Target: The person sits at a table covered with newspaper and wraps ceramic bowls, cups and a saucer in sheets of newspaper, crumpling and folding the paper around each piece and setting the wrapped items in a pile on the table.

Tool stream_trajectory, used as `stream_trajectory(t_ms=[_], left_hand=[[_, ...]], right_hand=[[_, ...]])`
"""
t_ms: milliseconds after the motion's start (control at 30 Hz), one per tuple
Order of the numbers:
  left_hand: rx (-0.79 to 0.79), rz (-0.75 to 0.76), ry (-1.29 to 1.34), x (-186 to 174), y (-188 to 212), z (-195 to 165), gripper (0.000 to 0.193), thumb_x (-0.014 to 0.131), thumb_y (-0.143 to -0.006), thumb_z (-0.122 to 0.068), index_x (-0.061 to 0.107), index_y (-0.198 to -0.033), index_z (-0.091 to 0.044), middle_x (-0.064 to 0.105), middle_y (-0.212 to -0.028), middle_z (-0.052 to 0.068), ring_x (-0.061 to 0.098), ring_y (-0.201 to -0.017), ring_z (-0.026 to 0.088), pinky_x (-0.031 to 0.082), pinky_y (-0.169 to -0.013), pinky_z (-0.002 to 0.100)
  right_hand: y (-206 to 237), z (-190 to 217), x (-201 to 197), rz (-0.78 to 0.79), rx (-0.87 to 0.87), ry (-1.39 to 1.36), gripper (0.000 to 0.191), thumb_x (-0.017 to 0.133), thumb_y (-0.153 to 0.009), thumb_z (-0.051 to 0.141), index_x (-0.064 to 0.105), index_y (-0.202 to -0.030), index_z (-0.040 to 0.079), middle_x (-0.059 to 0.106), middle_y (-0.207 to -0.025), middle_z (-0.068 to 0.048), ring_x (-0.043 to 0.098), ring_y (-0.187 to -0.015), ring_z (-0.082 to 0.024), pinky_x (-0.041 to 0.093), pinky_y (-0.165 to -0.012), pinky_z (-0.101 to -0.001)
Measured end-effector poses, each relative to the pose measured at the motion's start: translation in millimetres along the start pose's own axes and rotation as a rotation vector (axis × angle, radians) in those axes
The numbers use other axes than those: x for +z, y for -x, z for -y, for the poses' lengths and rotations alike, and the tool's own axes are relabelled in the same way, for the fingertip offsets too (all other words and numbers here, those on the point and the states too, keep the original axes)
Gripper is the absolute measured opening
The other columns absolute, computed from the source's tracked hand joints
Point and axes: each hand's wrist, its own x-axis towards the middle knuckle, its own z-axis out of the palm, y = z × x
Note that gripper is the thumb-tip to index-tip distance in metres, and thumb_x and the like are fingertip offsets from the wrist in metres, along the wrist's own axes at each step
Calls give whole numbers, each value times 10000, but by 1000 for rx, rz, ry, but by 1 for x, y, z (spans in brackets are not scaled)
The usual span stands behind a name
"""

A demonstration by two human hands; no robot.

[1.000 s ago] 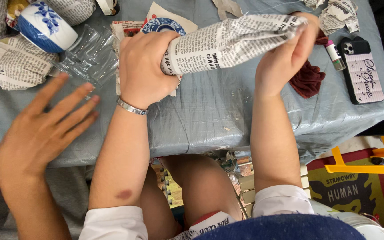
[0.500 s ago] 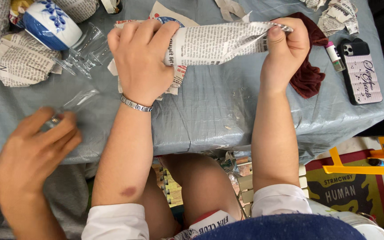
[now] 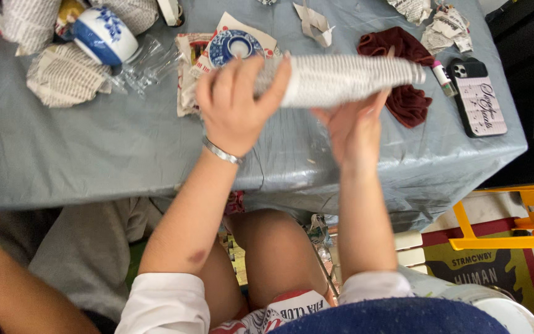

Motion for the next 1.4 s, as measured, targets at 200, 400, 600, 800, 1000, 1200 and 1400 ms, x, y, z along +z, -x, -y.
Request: stream_trajectory(t_ms=[200,400,600,800,1000,1200,1400], left_hand=[[-106,-2,-69,-91,45,-79,299,667,-1005,-198,705,-1260,-352,631,-1202,-32,572,-1105,199,412,-975,412],[-177,222,118,-199,97,-132,322,691,-927,-187,719,-1245,-232,650,-1197,59,607,-1132,261,477,-1027,483],[-554,552,1020,-282,122,-137,721,789,-832,-139,428,-1445,-19,565,-1378,232,589,-1269,397,474,-1071,486],[-1257,754,1638,-308,141,-145,716,759,-899,-148,328,-1458,-27,617,-1295,164,637,-1168,217,552,-970,358],[-967,729,1387,-321,148,-146,590,817,-859,-152,524,-1346,5,677,-1206,159,674,-1128,248,547,-963,366],[-630,536,335,-335,143,-145,705,869,-748,-208,571,-1356,-13,597,-1124,160,562,-1002,366,445,-852,498],[-448,456,433,-347,149,-157,687,821,-822,-233,540,-1407,-7,567,-1227,170,557,-1099,360,429,-932,493]], right_hand=[[132,-2,64,-268,-105,-113,842,736,-1041,320,175,-1658,211,362,-1631,-56,439,-1470,-278,376,-1208,-490],[234,6,118,-335,52,-98,807,727,-946,227,255,-1592,123,497,-1466,-169,486,-1370,-290,379,-1178,-447],[277,40,84,-110,290,-79,654,801,-898,286,535,-1360,-93,603,-1345,-216,609,-1257,-325,465,-1122,-473],[300,35,66,55,392,-304,817,840,-818,396,506,-1406,-63,572,-1437,-193,619,-1171,-284,524,-957,-459],[330,5,54,2,354,-117,800,825,-883,352,449,-1477,-29,519,-1473,-196,589,-1292,-270,473,-1103,-433],[332,10,84,-35,318,259,646,662,-1053,258,376,-1562,-17,520,-1546,-127,494,-1450,-210,384,-1227,-361],[324,28,121,-201,370,4,599,708,-959,57,333,-1422,-1,617,-1300,-185,623,-1213,-305,492,-1086,-498]])
